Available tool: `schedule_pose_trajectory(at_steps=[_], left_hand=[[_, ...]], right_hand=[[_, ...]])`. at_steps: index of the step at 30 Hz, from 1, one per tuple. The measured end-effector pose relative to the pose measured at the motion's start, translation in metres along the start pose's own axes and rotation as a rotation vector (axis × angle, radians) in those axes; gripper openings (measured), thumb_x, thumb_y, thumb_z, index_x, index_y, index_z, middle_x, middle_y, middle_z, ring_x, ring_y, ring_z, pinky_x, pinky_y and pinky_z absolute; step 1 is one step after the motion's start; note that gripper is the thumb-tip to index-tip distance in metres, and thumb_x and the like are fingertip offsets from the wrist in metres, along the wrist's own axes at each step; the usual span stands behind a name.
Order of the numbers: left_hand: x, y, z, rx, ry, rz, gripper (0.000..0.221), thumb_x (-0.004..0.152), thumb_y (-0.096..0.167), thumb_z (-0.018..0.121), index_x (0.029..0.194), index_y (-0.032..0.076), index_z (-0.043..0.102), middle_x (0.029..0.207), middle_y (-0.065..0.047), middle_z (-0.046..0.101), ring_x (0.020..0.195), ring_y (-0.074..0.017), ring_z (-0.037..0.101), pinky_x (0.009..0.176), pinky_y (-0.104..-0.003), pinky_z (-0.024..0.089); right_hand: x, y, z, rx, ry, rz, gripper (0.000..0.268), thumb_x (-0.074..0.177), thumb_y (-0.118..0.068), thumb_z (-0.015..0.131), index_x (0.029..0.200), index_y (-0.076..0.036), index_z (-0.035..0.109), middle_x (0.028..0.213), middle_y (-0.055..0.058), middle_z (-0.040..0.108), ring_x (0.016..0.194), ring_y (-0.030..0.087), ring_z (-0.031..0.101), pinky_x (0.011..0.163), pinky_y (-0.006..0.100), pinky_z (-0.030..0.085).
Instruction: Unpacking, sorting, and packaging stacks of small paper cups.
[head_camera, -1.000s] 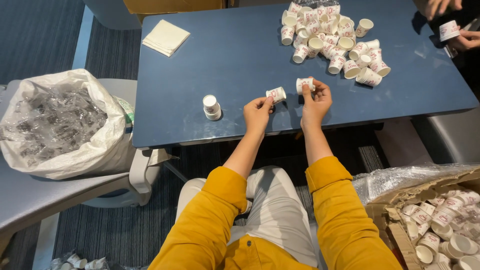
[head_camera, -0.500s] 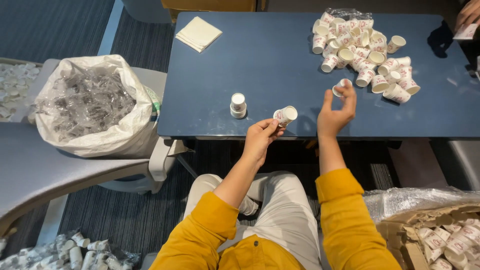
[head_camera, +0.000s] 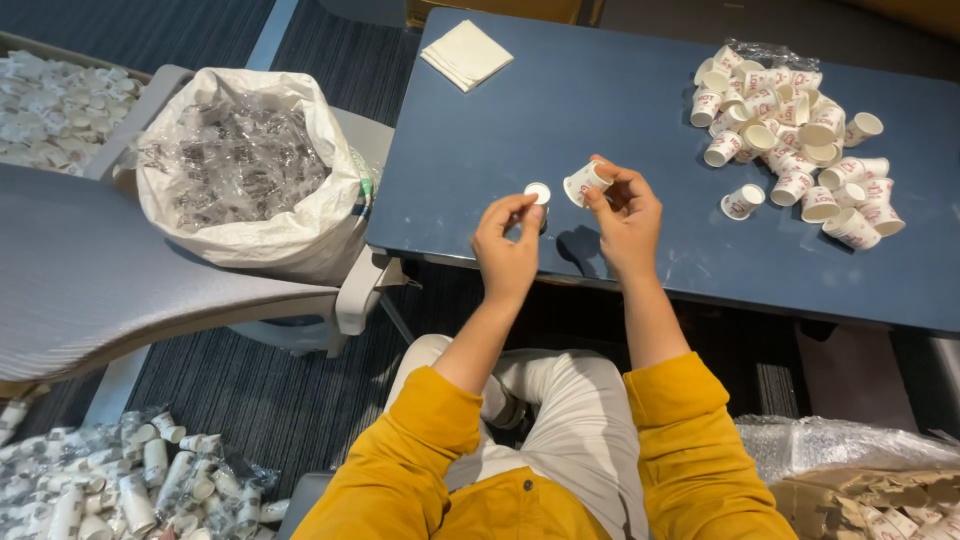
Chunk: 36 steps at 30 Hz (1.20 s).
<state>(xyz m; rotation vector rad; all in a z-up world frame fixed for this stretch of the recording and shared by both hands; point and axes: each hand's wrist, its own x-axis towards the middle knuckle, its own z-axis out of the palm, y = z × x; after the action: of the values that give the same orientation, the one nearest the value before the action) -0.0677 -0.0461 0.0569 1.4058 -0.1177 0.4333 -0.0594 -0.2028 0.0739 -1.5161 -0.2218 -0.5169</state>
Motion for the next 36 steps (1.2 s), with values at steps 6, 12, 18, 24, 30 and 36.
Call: schedule_pose_trajectory(at_steps=[6,12,18,24,30,36], left_hand=[[0.06,-0.01,-0.021,0.177,-0.135,0.2,0.028,0.093,0.009,0.069,0.121,0.006,0.074,0.13,-0.012,0.071,0.129,-0.0301,0.063,0.109,-0.041,0.049],[0.069,-0.034,-0.019,0.174,-0.325,0.156,0.026,0.092,0.012,0.072,0.118,0.01,0.077,0.125,-0.009,0.075,0.132,-0.0306,0.063,0.113,-0.043,0.048],[0.062,-0.051,-0.021,0.179,-0.265,0.15,0.022,0.092,0.012,0.074,0.113,0.01,0.078,0.113,-0.008,0.079,0.123,-0.0298,0.07,0.121,-0.051,0.038],[0.06,-0.039,-0.024,0.153,-0.276,0.119,0.028,0.091,0.009,0.073,0.119,0.013,0.075,0.113,-0.007,0.079,0.118,-0.0266,0.073,0.122,-0.053,0.035],[0.055,-0.055,-0.032,0.205,-0.335,0.135,0.035,0.09,0.001,0.07,0.122,0.014,0.076,0.118,-0.008,0.077,0.11,-0.0224,0.074,0.109,-0.043,0.05],[0.054,-0.065,-0.035,0.083,-0.37,0.053,0.036,0.091,-0.001,0.069,0.124,0.014,0.074,0.121,-0.009,0.076,0.112,-0.0225,0.074,0.1,-0.035,0.059]], right_hand=[[0.021,0.006,0.019,-0.071,-0.131,-0.044,0.022,0.094,0.002,0.074,0.115,0.0,0.068,0.137,0.016,0.063,0.117,0.021,0.068,0.102,0.036,0.06],[0.018,0.037,0.026,-0.1,-0.152,-0.018,0.028,0.097,0.001,0.07,0.124,-0.002,0.069,0.143,0.017,0.062,0.125,0.025,0.066,0.109,0.037,0.056],[0.01,0.026,0.031,-0.219,-0.21,0.002,0.032,0.106,-0.004,0.055,0.136,-0.004,0.064,0.15,0.014,0.057,0.138,0.029,0.058,0.115,0.041,0.05],[0.007,0.024,0.034,-0.224,-0.216,0.025,0.028,0.105,-0.004,0.056,0.131,-0.003,0.064,0.148,0.013,0.059,0.133,0.028,0.062,0.113,0.04,0.051],[-0.001,0.048,0.034,-0.299,-0.217,0.05,0.023,0.103,-0.005,0.058,0.124,-0.004,0.067,0.139,0.011,0.067,0.123,0.026,0.069,0.108,0.038,0.055],[-0.004,0.041,0.035,-0.397,-0.199,0.018,0.026,0.102,-0.006,0.063,0.127,-0.007,0.068,0.132,0.013,0.071,0.124,0.028,0.07,0.109,0.04,0.054]])
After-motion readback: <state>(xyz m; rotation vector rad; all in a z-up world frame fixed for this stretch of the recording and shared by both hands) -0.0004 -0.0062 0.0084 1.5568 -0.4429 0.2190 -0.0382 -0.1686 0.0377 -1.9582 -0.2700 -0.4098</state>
